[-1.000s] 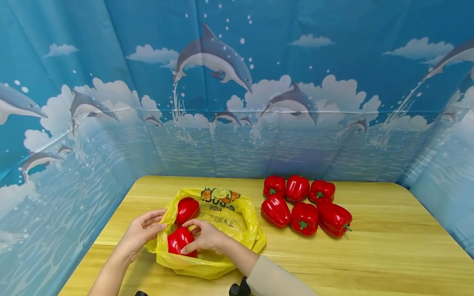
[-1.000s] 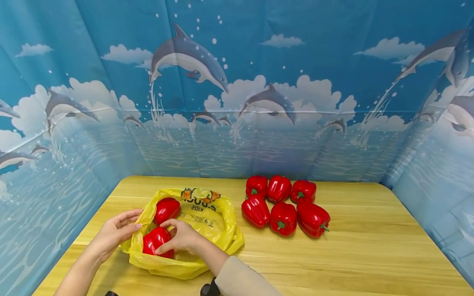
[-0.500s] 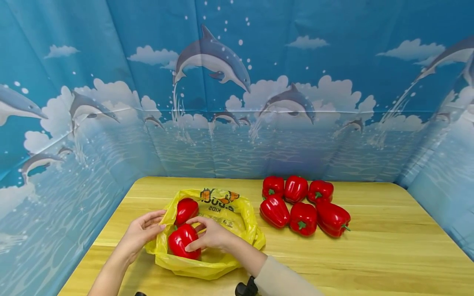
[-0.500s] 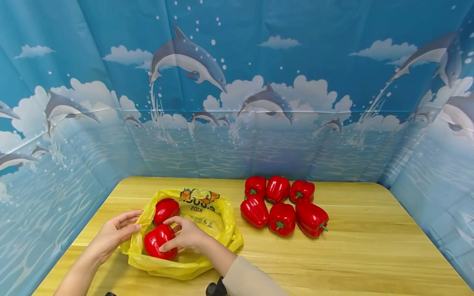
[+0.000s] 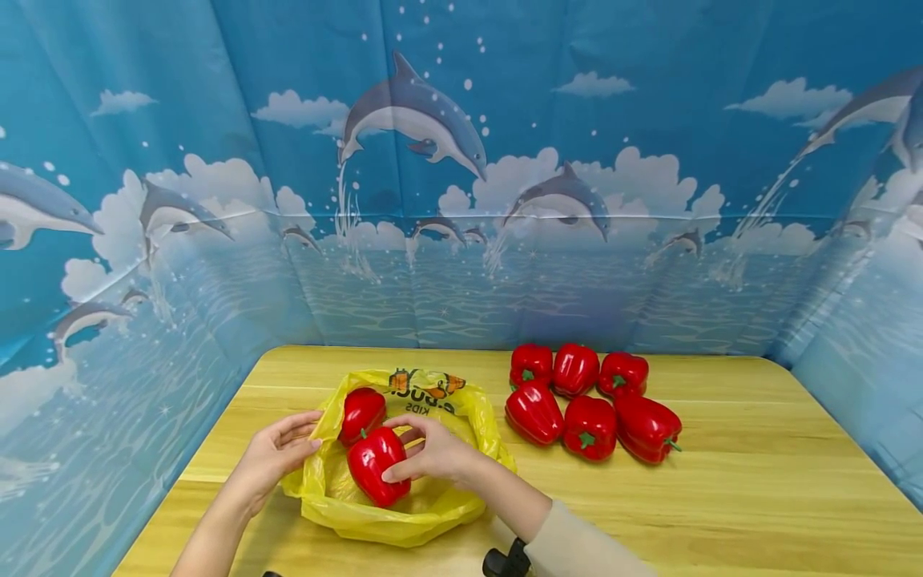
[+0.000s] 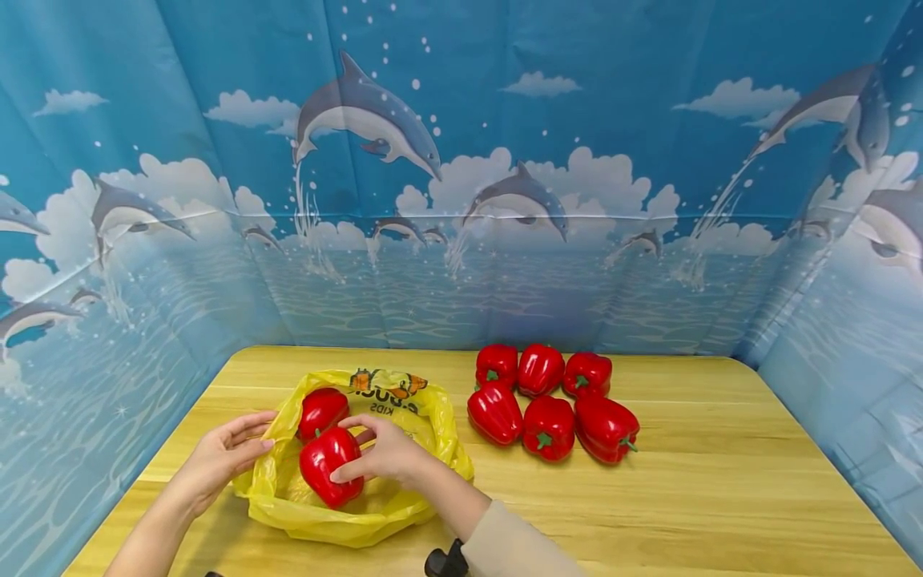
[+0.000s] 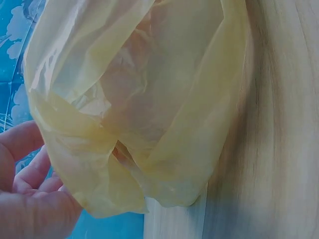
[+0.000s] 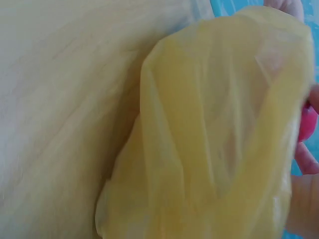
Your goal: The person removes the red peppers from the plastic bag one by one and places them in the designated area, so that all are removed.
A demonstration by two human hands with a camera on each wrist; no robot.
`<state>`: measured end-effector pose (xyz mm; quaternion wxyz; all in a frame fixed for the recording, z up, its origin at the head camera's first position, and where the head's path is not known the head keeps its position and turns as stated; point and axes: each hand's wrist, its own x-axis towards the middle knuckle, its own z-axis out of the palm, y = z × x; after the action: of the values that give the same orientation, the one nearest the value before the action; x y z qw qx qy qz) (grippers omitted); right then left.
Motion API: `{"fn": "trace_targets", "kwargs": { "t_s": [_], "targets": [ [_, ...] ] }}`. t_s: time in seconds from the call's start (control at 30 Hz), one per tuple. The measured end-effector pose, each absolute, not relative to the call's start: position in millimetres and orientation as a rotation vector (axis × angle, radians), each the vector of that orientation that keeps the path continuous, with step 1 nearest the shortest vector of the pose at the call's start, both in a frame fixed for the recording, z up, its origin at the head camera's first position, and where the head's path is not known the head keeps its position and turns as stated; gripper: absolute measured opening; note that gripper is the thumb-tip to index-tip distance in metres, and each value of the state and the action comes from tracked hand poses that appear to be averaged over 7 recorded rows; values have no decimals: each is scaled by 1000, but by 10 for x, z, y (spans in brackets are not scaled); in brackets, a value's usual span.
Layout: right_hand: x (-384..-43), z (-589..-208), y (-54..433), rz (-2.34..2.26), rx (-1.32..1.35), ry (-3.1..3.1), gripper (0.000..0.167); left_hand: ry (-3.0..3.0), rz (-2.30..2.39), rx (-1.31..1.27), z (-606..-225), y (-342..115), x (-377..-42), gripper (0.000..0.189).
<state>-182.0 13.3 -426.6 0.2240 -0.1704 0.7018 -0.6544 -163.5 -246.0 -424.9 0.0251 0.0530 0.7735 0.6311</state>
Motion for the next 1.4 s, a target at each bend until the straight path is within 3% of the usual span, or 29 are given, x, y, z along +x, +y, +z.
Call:
{"fn": "trace_targets", "kwargs": {
  "t_s": [0.57,1.4],
  "targets": [
    [-1741,-4133,507,-1824,-576,1903,58,2382,1967,182,-4271,-2450,-1640,54],
    [-1614,-4091,1214,-1855,-514,2035,66,2392,1956,141,-4239,-2450,-1624,56]
  ]
}}
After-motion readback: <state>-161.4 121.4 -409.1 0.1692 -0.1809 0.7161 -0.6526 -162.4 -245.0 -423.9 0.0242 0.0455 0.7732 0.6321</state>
